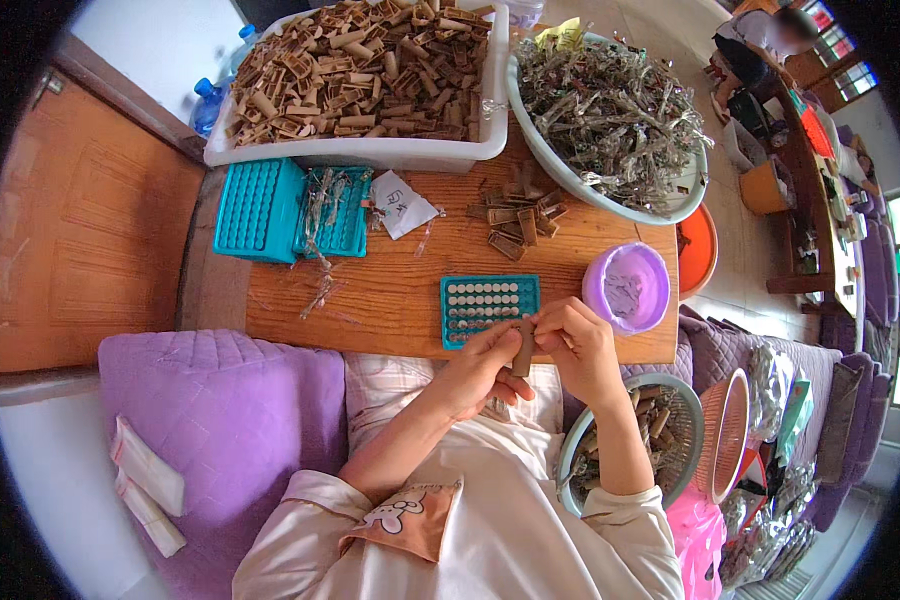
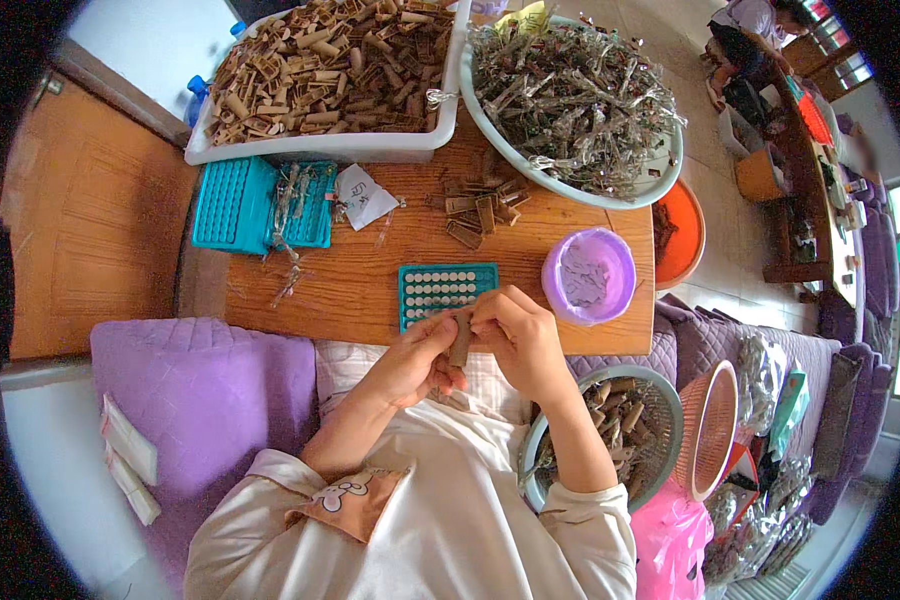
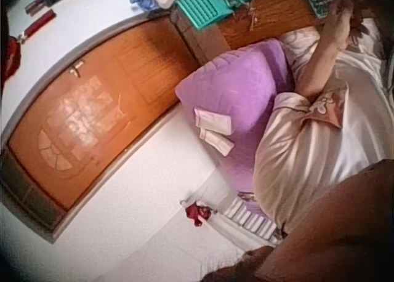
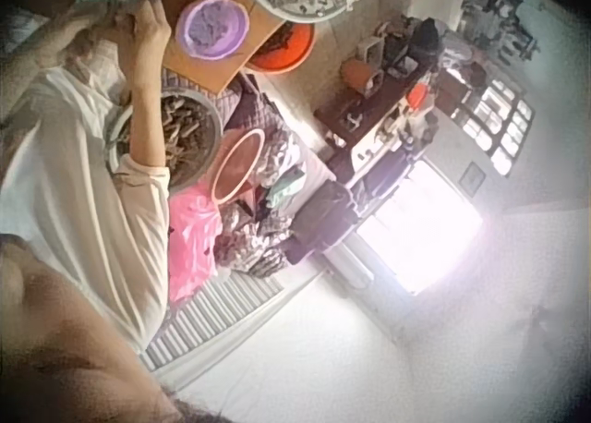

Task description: The person assembles small wooden cylinders by filling them with blue pellets from storage containers and then plugging the filled cylinders into a plastic tray, working by hand.

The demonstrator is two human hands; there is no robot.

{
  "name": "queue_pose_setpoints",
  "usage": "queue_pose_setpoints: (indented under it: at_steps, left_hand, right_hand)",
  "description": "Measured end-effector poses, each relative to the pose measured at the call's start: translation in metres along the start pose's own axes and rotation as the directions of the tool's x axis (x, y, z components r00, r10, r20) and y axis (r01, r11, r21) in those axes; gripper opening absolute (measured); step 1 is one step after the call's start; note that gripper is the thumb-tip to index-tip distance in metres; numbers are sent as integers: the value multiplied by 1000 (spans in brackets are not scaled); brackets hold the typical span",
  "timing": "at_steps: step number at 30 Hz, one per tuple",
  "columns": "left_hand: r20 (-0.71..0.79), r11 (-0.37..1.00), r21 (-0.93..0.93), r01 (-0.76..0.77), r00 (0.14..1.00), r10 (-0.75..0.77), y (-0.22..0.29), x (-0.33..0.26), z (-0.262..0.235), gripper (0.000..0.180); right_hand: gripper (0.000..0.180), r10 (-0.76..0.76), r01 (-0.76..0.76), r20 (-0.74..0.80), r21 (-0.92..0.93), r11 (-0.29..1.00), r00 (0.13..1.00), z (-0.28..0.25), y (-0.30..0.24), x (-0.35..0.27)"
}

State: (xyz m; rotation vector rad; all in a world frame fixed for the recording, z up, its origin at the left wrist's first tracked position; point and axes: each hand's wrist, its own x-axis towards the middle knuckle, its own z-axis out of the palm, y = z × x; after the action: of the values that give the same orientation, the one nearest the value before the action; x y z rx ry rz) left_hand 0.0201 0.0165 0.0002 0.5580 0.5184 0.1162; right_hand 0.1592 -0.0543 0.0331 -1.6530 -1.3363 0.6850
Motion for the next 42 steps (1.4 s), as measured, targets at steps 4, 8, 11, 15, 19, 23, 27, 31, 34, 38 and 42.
queue_pose_setpoints:
  at_steps: [4,8,11,15,19,23,27,31,34,38,42]
  left_hand:
    - [30,995,15,100,995,-100,-10,6,-5,36]
    - [184,986,90,143,970,-158,-9,7,16,39]
    - [183,970,231,76,976,-120,-3,8,17,42]
    - [-8,679,580,-450,831,557,82,18,-19,23]
    - [46,-145,950,277,336,941,204,43,-76,15]
    - [-90,-412,670,617,619,780,273,96,-131,14]
    - [-145,-536,544,645,702,697,286,120,-147,15]
    - [-11,-522,657,544,699,715,281,111,-136,12]
    - [283,-458,834,309,473,834,279,101,-126,10]
    - [-28,63,995,-81,379,925,266,86,-91,18]
    - [-127,338,882,-330,524,842,232,64,-72,16]
  right_hand:
    - [13,-5,-5,75,123,992,997,-8,3,-6]
    - [16,46,-74,163,169,983,986,-31,-3,-23]
    - [14,129,-152,199,102,983,971,-70,3,-57]
    - [18,343,-328,188,-107,939,920,-119,10,-118]
    - [19,705,-564,280,-443,697,652,-121,25,-140]
    - [23,853,-744,176,-423,517,492,-116,26,-120]
    - [21,646,-593,27,-371,715,763,-117,2,-76]
    - [21,258,-284,-119,-384,878,959,-125,4,-32]
    - [19,175,-310,-422,-277,909,890,-141,22,10]
    - [27,71,-369,-712,-273,888,698,-169,65,64]
    - [36,128,-430,-678,-299,852,724,-172,82,89]
